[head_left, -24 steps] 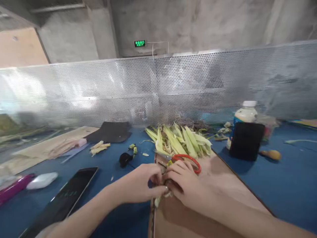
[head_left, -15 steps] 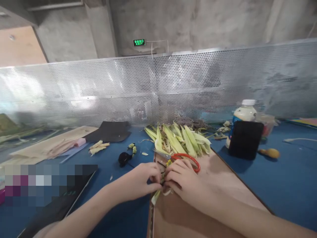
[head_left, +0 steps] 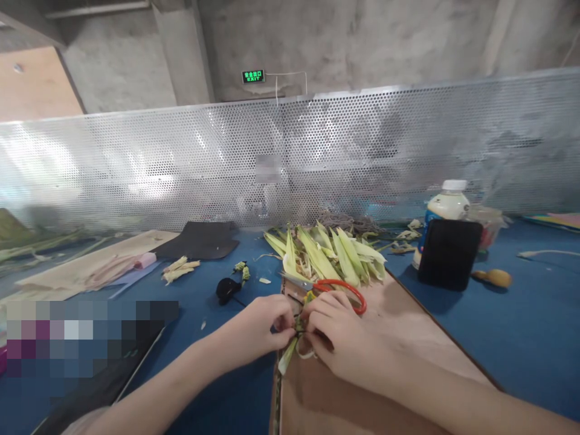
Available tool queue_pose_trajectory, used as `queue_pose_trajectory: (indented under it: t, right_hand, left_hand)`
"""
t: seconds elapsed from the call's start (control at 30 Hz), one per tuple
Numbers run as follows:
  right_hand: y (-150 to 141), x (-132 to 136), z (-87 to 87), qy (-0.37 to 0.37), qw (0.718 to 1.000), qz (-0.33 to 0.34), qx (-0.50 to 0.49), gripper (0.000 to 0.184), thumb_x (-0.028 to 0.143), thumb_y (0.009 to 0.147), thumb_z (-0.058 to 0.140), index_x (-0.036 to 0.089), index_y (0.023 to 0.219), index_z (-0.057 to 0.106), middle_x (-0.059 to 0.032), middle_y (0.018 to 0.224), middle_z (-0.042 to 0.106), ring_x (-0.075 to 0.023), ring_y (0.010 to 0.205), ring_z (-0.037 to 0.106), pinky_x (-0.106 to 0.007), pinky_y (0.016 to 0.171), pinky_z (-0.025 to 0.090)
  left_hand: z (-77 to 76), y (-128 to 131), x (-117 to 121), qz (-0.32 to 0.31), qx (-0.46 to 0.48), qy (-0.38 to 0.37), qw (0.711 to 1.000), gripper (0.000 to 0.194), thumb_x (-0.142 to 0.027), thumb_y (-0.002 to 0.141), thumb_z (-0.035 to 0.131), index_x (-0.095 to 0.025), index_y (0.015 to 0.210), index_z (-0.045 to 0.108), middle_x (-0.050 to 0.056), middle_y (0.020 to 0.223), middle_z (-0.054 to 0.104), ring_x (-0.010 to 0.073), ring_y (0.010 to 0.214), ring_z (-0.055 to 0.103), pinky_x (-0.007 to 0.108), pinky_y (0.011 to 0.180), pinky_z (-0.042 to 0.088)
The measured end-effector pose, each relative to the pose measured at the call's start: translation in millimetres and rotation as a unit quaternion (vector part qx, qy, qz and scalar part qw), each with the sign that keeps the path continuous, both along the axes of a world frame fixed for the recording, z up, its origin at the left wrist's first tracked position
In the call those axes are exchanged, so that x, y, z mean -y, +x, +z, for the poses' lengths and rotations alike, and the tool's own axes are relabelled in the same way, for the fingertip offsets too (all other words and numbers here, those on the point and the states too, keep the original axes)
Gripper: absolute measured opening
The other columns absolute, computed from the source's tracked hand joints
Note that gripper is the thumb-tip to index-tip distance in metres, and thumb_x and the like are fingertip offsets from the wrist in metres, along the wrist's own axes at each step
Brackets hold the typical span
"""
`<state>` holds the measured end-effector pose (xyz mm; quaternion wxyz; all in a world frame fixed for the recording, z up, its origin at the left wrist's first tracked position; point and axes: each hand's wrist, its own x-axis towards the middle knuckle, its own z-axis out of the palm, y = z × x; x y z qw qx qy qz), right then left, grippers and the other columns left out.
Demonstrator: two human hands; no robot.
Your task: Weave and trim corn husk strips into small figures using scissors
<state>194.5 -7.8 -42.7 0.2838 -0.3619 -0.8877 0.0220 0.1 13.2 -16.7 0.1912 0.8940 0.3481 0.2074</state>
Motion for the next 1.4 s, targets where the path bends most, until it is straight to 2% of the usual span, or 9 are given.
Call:
queue_pose_trajectory:
  t: [0.4, 0.6, 0.8, 0.93, 1.1, 1.27, 1.4]
  right_hand:
    - [2.0, 7.4, 12.8, -0.023, 1.000, 0.014, 0.016, 0.011, 0.006, 0.069, 0.049, 0.017, 0.068, 0.048, 0.0004, 0.084, 0.056, -0.0140, 0.084, 0.043, -0.032, 0.080, 0.030]
    - [1.2, 9.7, 16.6, -0.029, 0.999, 0.007, 0.023, 0.011, 0.006, 0.068, 0.049, 0.017, 0.066, 0.048, 0.0003, 0.085, 0.056, -0.0141, 0.084, 0.042, -0.032, 0.080, 0.030]
    - [2.3, 9.9, 17.5, -0.031, 0.999, 0.006, 0.030, 0.012, 0.007, 0.070, 0.048, 0.018, 0.069, 0.053, -0.0021, 0.094, 0.056, -0.0182, 0.092, 0.042, -0.036, 0.083, 0.031]
    - [1.9, 8.6, 18.0, -0.015, 1.000, 0.008, 0.017, 0.012, 0.007, 0.072, 0.048, 0.018, 0.067, 0.050, -0.0015, 0.106, 0.054, -0.0195, 0.098, 0.040, -0.038, 0.085, 0.032]
    - [1.1, 6.4, 16.8, -0.013, 1.000, 0.016, 0.023, 0.014, 0.004, 0.071, 0.047, 0.017, 0.066, 0.047, -0.0022, 0.104, 0.054, -0.0184, 0.094, 0.040, -0.037, 0.082, 0.033]
    - [4.1, 2.0, 12.7, -0.009, 1.000, -0.019, 0.010, 0.014, 0.005, 0.070, 0.049, 0.017, 0.065, 0.045, -0.0005, 0.103, 0.053, -0.0176, 0.096, 0.041, -0.036, 0.082, 0.033]
    - [4.8, 3.1, 15.5, -0.001, 0.999, -0.054, 0.003, 0.010, 0.011, 0.071, 0.053, 0.018, 0.067, 0.046, -0.0004, 0.101, 0.053, -0.0187, 0.098, 0.042, -0.038, 0.084, 0.032]
  left_hand:
    - [0.0, -2.4, -1.4, -0.007, -0.012, 0.031, 0.999, 0.007, -0.011, 0.075, 0.052, -0.017, 0.072, 0.053, 0.000, 0.077, 0.055, 0.0105, 0.069, 0.049, 0.021, 0.064, 0.039]
    - [1.1, -3.4, -0.3, -0.013, -0.010, 0.043, 0.999, 0.012, -0.011, 0.076, 0.053, -0.018, 0.066, 0.048, 0.000, 0.078, 0.056, 0.0121, 0.077, 0.052, 0.023, 0.071, 0.041]
    - [5.9, -3.5, 0.8, 0.012, -0.037, 0.045, 0.998, 0.014, -0.011, 0.075, 0.053, -0.018, 0.065, 0.047, 0.002, 0.087, 0.060, 0.0153, 0.087, 0.054, 0.027, 0.079, 0.041]
    - [6.9, -3.1, 2.1, 0.041, -0.070, 0.068, 0.994, 0.013, -0.011, 0.075, 0.050, -0.019, 0.066, 0.046, 0.002, 0.082, 0.057, 0.0167, 0.084, 0.053, 0.028, 0.075, 0.041]
    - [5.8, -2.0, 2.5, 0.053, -0.098, 0.099, 0.989, 0.013, -0.012, 0.077, 0.047, -0.019, 0.066, 0.046, 0.002, 0.077, 0.054, 0.0162, 0.077, 0.051, 0.027, 0.070, 0.041]
    - [8.1, -2.7, 2.1, 0.064, -0.097, 0.118, 0.986, 0.012, -0.015, 0.078, 0.047, -0.019, 0.067, 0.046, 0.003, 0.079, 0.054, 0.0169, 0.079, 0.052, 0.028, 0.072, 0.040]
    - [9.9, -2.9, 3.6, 0.056, -0.084, 0.104, 0.989, 0.009, -0.017, 0.079, 0.047, -0.018, 0.070, 0.048, 0.003, 0.080, 0.056, 0.0169, 0.080, 0.052, 0.028, 0.073, 0.041]
